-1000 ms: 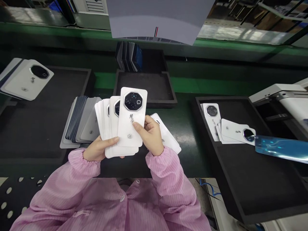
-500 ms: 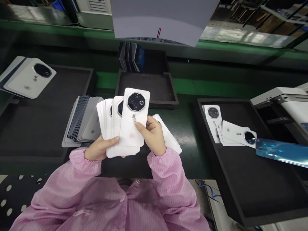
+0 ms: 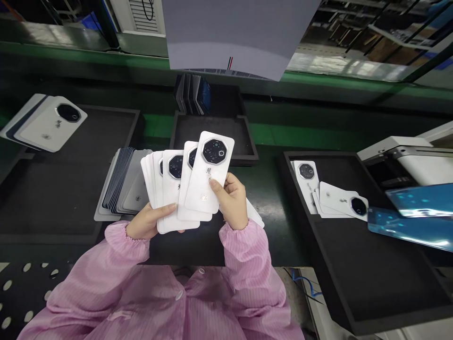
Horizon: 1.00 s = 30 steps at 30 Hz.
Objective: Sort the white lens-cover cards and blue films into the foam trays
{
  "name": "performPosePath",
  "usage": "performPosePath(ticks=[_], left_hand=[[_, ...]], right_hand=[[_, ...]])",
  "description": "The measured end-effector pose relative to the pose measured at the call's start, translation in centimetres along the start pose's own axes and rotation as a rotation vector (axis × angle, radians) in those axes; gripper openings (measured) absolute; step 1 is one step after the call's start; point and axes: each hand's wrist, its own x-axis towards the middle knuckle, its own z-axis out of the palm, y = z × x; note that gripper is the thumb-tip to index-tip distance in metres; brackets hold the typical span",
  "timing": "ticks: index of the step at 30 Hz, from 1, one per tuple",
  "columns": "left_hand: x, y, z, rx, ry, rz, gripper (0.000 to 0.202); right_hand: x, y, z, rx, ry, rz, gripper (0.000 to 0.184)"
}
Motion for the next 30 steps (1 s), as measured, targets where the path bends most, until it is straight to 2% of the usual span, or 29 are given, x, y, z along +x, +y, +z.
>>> performPosePath(ticks=[25, 27, 30], left_hand=[[0.3, -0.4, -0.2, 0.029, 0.026, -0.004, 0.042], [0.3, -0.5, -0.2, 0.019, 0.041, 0.013, 0.037], [0.2, -0.6, -0.3, -0.02, 0.051, 0.019, 0.033]], right_hand=[[0.1, 0.7, 0.1, -0.002, -0.026, 0.017, 0.019], [0.2, 0.8, 0.0, 0.012, 0.032, -0.026, 0.019], [1.0, 0.2, -0.5, 0.059, 0.241, -0.214, 0.017]])
